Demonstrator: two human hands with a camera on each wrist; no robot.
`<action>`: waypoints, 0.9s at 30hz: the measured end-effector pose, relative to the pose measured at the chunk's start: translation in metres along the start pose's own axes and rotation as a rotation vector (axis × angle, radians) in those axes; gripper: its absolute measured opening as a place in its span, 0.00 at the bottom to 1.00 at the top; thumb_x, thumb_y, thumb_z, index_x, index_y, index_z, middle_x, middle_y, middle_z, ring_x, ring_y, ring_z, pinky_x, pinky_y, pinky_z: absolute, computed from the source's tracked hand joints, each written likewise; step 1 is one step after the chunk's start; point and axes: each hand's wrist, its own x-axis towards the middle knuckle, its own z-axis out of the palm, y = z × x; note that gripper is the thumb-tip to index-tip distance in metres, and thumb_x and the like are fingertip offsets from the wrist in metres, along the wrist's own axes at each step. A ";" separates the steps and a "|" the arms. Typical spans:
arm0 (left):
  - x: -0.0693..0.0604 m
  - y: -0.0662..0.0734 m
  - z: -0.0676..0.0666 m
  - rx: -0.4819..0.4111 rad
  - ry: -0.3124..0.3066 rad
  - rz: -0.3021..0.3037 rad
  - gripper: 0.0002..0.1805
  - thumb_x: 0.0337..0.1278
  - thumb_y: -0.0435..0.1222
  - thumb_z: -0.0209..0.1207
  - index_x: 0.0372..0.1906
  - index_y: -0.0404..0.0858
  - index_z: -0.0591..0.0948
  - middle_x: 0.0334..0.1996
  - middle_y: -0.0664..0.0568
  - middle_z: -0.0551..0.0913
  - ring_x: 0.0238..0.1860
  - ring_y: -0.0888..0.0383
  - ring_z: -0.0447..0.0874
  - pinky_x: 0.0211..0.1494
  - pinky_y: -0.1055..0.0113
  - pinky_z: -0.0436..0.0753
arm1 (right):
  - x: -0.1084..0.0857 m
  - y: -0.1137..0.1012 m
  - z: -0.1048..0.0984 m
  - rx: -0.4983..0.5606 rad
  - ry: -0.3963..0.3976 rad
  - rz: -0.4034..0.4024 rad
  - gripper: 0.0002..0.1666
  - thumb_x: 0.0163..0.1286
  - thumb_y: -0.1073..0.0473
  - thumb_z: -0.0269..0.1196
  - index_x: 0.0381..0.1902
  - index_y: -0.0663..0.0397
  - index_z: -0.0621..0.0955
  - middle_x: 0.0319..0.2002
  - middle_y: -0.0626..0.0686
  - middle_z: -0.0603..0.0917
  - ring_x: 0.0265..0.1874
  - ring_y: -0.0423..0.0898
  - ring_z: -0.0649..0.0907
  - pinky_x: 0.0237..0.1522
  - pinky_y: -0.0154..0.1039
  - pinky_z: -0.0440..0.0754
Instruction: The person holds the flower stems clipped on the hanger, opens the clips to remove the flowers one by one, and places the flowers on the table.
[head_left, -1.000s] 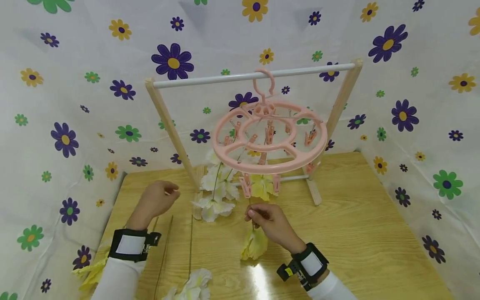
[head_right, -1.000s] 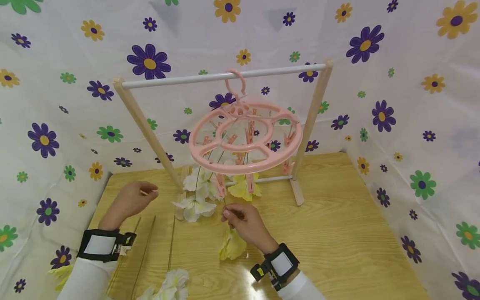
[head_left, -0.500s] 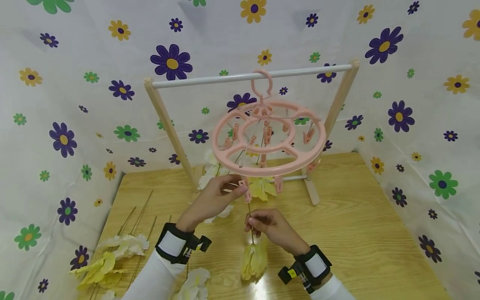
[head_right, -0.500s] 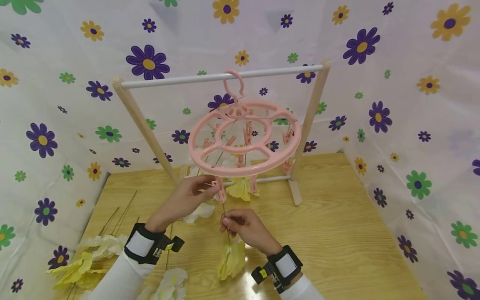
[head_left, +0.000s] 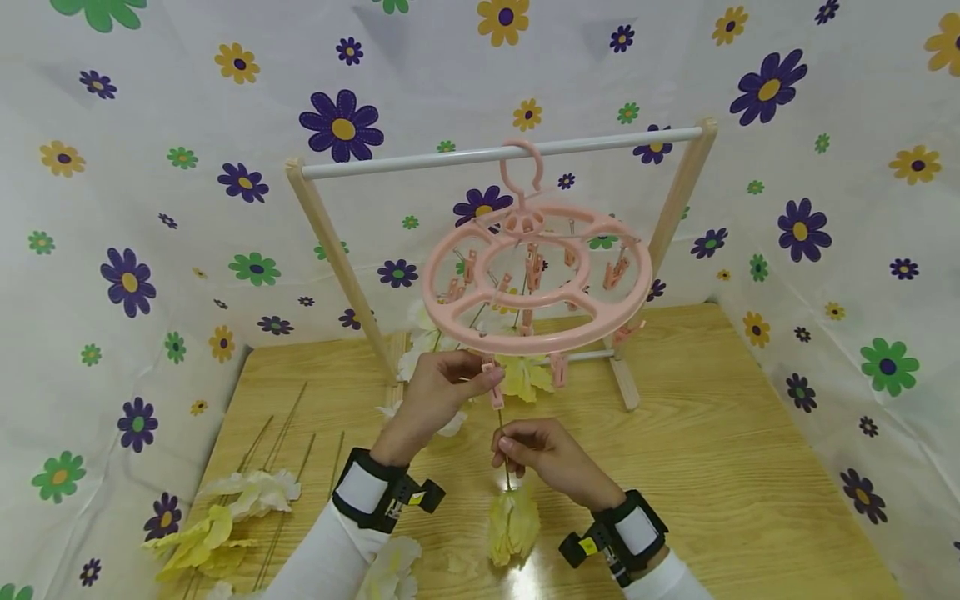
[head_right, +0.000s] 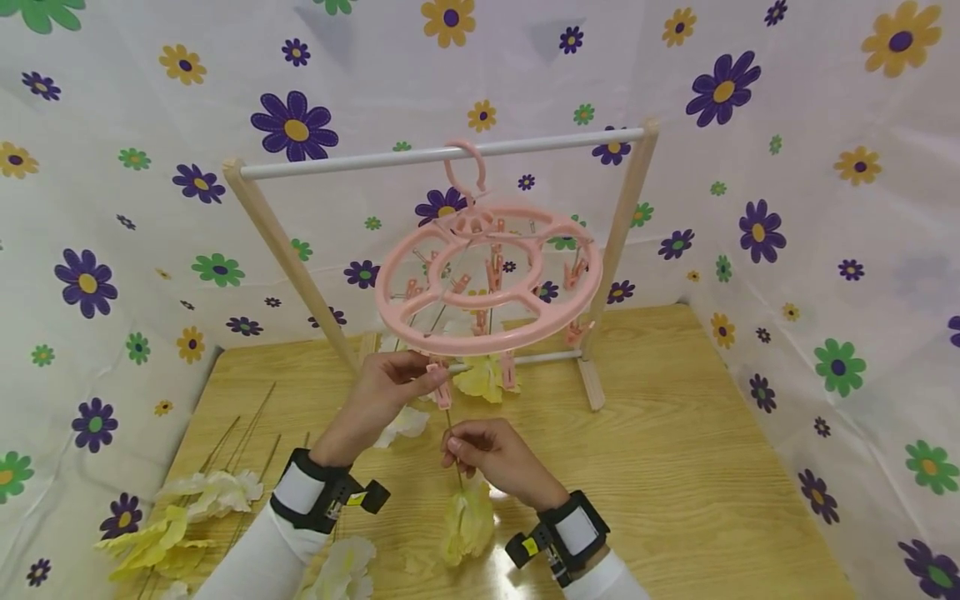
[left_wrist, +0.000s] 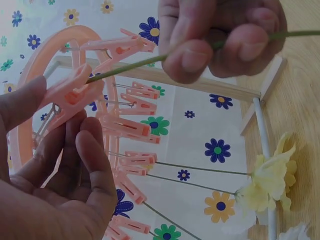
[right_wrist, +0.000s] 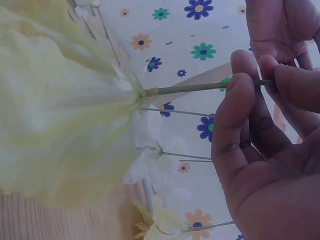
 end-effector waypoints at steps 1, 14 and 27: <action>0.000 0.000 0.001 -0.012 0.012 -0.005 0.08 0.65 0.36 0.67 0.41 0.34 0.88 0.34 0.50 0.88 0.42 0.52 0.83 0.47 0.57 0.79 | 0.000 0.000 0.000 -0.002 0.002 0.005 0.14 0.81 0.61 0.55 0.44 0.69 0.82 0.37 0.63 0.84 0.32 0.45 0.80 0.35 0.35 0.80; 0.006 0.003 0.004 -0.113 0.072 0.008 0.07 0.65 0.31 0.66 0.40 0.29 0.84 0.35 0.51 0.86 0.44 0.54 0.83 0.56 0.54 0.79 | -0.008 0.005 -0.001 -0.042 0.016 0.078 0.15 0.81 0.58 0.55 0.43 0.64 0.84 0.37 0.62 0.84 0.31 0.47 0.79 0.35 0.34 0.78; 0.012 0.001 0.005 -0.085 0.136 0.005 0.09 0.63 0.31 0.68 0.40 0.31 0.80 0.37 0.47 0.83 0.45 0.48 0.82 0.47 0.60 0.80 | -0.016 0.005 0.001 -0.038 0.017 0.087 0.14 0.80 0.61 0.56 0.45 0.67 0.84 0.38 0.64 0.85 0.33 0.43 0.81 0.36 0.34 0.80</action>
